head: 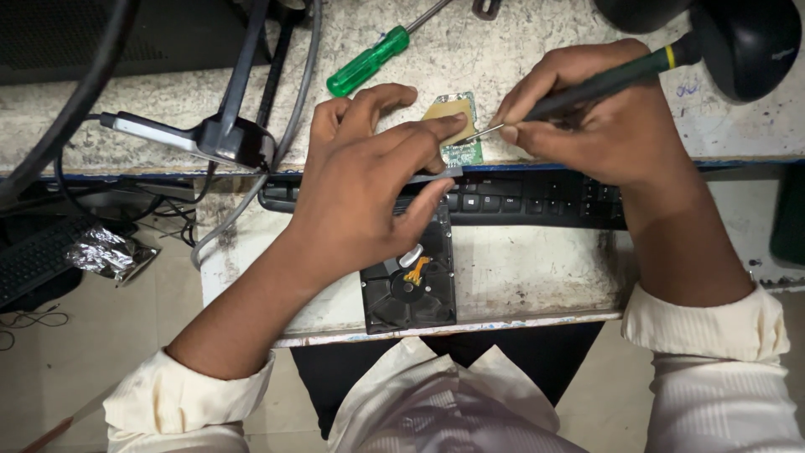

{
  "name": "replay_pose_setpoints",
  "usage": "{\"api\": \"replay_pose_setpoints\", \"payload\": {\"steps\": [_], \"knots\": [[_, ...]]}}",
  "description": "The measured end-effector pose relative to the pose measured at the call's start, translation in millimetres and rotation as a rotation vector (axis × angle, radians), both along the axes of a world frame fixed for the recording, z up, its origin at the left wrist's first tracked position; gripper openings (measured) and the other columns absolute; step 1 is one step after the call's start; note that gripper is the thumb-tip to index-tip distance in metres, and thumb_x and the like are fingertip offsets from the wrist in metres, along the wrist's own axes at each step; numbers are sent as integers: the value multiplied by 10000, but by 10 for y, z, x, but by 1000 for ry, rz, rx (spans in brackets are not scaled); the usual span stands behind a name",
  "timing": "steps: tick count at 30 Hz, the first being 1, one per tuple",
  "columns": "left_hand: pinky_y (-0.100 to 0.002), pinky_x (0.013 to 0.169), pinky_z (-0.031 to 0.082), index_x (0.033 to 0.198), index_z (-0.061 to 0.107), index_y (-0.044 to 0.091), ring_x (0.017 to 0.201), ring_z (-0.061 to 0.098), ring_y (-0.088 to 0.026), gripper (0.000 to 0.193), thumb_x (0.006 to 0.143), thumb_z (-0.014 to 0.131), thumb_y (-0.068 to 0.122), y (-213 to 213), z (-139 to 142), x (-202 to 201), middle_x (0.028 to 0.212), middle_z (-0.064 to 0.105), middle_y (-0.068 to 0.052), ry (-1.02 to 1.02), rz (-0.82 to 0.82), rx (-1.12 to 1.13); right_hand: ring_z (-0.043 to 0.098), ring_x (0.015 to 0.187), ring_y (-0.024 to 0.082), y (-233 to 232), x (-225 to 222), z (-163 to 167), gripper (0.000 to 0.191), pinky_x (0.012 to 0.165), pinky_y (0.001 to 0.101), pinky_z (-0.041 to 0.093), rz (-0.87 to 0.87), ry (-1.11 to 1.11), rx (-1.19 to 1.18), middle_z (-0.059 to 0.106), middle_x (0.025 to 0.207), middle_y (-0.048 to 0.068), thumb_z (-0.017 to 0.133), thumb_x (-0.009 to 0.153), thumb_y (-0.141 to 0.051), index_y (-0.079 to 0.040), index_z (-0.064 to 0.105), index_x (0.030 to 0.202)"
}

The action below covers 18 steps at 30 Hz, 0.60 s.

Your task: The person uses a screwdriver to remove screws from a hard drive and detaches the circuit board. They then use the screwdriver to scrape the surface of the circuit board repeatedly.

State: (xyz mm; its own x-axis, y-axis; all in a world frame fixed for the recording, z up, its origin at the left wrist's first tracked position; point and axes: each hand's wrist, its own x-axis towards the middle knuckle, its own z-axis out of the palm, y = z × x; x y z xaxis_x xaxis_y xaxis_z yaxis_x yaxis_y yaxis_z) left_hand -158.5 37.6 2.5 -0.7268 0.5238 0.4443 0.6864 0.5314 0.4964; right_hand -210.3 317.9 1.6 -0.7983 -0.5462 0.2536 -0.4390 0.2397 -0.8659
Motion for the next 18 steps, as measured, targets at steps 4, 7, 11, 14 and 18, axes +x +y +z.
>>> {"api": "replay_pose_setpoints", "payload": {"steps": [4,7,11,14,18], "knots": [[-496,1046,301,1235,650,129,1336,528,-318,381,902,815,215,7,-8,-7,1109,730,2,5,7,-15,741,817,129,-2,-11,-4,78,733,218,602,8,-10,-7,750,922,127,781,918,30,23,705,933],[-498,1037,300,1294,655,121,1323,529,-322,435,899,813,206,11,-10,-12,1080,728,5,2,4,-8,743,822,130,0,-12,-2,71,745,220,608,-2,-19,-5,749,923,128,773,918,34,24,707,938],[-497,1038,299,1296,654,118,1323,528,-321,436,901,813,210,12,-6,-6,1086,729,3,2,4,-6,746,836,135,10,-6,13,69,771,224,614,26,-26,-11,751,935,131,770,919,37,21,705,933],[-497,1038,300,1277,657,116,1324,528,-321,418,900,813,208,11,-6,-6,1088,730,2,-1,4,-7,756,856,143,-1,-17,11,85,793,232,626,27,-32,-14,751,941,133,778,920,27,10,702,954],[-497,1045,301,1187,654,124,1337,527,-317,341,900,816,211,8,-4,-8,1140,739,-4,3,6,-16,773,896,168,-25,-50,-5,113,833,254,648,98,19,-26,755,971,152,809,903,26,8,705,944]]}}
